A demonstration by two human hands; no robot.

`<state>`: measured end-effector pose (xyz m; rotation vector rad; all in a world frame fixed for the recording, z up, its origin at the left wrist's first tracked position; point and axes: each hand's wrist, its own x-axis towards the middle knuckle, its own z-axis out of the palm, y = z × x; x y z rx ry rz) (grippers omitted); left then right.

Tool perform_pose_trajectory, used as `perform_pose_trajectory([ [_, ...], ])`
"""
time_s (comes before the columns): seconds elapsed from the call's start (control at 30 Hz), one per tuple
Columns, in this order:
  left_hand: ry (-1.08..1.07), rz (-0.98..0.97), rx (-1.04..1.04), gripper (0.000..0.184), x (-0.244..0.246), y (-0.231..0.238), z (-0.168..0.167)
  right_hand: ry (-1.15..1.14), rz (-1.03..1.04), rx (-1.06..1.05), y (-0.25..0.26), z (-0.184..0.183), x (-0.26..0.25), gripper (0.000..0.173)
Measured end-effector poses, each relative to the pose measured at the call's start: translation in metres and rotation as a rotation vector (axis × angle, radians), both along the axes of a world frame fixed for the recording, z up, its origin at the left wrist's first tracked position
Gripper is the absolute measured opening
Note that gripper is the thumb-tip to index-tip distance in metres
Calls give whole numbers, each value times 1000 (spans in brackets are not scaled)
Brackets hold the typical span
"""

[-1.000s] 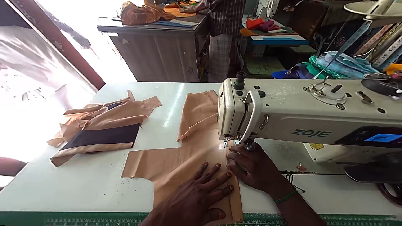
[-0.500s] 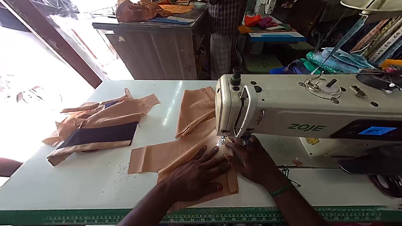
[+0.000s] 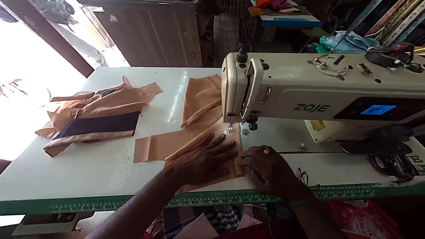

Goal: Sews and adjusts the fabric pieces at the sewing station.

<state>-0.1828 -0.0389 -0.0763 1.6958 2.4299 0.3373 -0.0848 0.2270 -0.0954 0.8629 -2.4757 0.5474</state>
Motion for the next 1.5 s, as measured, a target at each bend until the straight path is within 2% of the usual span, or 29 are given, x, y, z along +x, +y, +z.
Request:
perform_pose_trajectory([
  [0.1,56,1,-62,61,6,2,7,12,27,97,-2,2,2,30],
  [0.23,88,-2,-60,65,23,4,12,16,55,90,1,-1,2,31],
  [0.4,56,-23,6,60,36,0,8,7,55,81,1,0,2,31],
  [0.53,39,-22,51,59,36,-3,2,23,36,52,2,-1,1,35],
  [0.9,7,-13,37,61,34,-5,0,9,75,72,4,-1,1,30],
  [1.07,45,-65,99,55,35,-10,2,26,76,114,2,-1,2,31],
  [1.2,-28,-78,76,54,30,-14,2,17,134,136,0,4,-3,28],
  [1.37,-84,-92,86,52,24,-14,2,3,238,150,0,13,-19,43],
  [1.5,-78,-93,86,51,20,-13,1,-1,266,82,2,9,-27,43],
])
